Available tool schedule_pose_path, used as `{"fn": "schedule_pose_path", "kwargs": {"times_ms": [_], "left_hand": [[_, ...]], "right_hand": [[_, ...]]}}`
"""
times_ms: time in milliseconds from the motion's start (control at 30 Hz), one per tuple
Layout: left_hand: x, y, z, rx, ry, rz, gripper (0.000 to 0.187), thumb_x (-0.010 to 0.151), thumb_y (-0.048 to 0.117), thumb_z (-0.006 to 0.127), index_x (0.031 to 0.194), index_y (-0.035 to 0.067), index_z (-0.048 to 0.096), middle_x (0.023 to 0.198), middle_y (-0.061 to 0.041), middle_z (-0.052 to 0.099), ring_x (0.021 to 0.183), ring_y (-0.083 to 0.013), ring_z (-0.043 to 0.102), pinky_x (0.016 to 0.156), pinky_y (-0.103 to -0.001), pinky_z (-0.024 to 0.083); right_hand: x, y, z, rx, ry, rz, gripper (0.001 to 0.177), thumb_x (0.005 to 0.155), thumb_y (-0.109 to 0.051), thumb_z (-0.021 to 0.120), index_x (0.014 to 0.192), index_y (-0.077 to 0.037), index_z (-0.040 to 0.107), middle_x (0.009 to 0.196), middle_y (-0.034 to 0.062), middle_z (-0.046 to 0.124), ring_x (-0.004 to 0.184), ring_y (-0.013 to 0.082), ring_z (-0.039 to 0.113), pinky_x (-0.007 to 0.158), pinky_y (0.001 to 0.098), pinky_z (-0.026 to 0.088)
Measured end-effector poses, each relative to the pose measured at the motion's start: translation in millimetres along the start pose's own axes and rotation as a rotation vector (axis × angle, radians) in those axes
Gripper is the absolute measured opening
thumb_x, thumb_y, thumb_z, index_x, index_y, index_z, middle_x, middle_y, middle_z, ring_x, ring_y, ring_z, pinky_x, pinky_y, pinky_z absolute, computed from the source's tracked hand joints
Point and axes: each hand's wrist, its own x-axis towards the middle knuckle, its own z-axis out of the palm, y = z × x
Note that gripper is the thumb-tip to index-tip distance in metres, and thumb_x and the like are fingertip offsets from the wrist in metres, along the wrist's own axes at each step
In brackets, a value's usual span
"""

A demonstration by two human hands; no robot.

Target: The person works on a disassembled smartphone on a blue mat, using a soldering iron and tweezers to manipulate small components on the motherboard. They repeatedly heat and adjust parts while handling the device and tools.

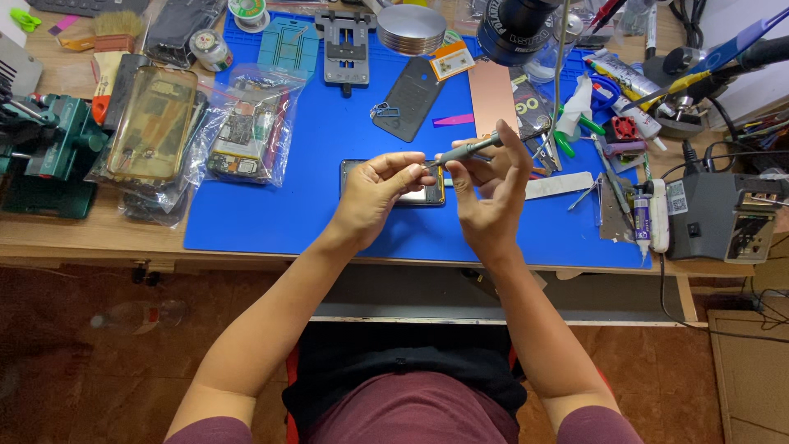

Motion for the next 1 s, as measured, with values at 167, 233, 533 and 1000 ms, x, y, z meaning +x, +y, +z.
{"fn": "schedule_pose_path", "kwargs": {"times_ms": [167,233,533,1000], "left_hand": [[-1.0,11.9,1.2,0.272,-0.037,0.126,0.033,0.095,0.003,0.077,0.127,-0.001,0.072,0.116,-0.020,0.078,0.108,-0.0241,0.077,0.097,-0.034,0.063],[0.6,15.1,-5.8,0.380,-0.028,0.194,0.032,0.097,0.000,0.073,0.129,0.001,0.072,0.118,-0.017,0.077,0.111,-0.0238,0.076,0.099,-0.034,0.063],[2.5,48.5,-16.8,0.629,0.062,0.339,0.027,0.101,0.001,0.064,0.125,0.008,0.074,0.116,-0.009,0.078,0.112,-0.0204,0.075,0.098,-0.032,0.059],[4.8,56.9,-20.8,0.706,0.086,0.377,0.022,0.102,0.001,0.063,0.117,0.007,0.076,0.109,-0.011,0.078,0.108,-0.0221,0.076,0.094,-0.033,0.059]], "right_hand": [[4.6,6.5,-6.4,-0.098,-0.081,0.034,0.063,0.107,0.007,0.060,0.158,-0.008,0.026,0.122,0.0296,0.064,0.106,0.0440,0.075,0.092,0.0527,0.065],[6.1,13.3,-9.3,-0.144,-0.115,0.018,0.062,0.108,0.007,0.060,0.158,-0.007,0.028,0.121,0.0299,0.064,0.105,0.0444,0.074,0.090,0.0534,0.064],[1.4,38.7,-13.2,-0.209,-0.222,0.141,0.055,0.109,-0.001,0.061,0.155,-0.014,0.034,0.123,0.0236,0.066,0.105,0.0418,0.075,0.090,0.0495,0.064],[5.5,40.6,-19.5,-0.381,-0.251,-0.055,0.042,0.106,-0.011,0.069,0.143,-0.013,0.048,0.115,0.0160,0.070,0.115,0.0402,0.071,0.121,0.0649,0.038]]}}
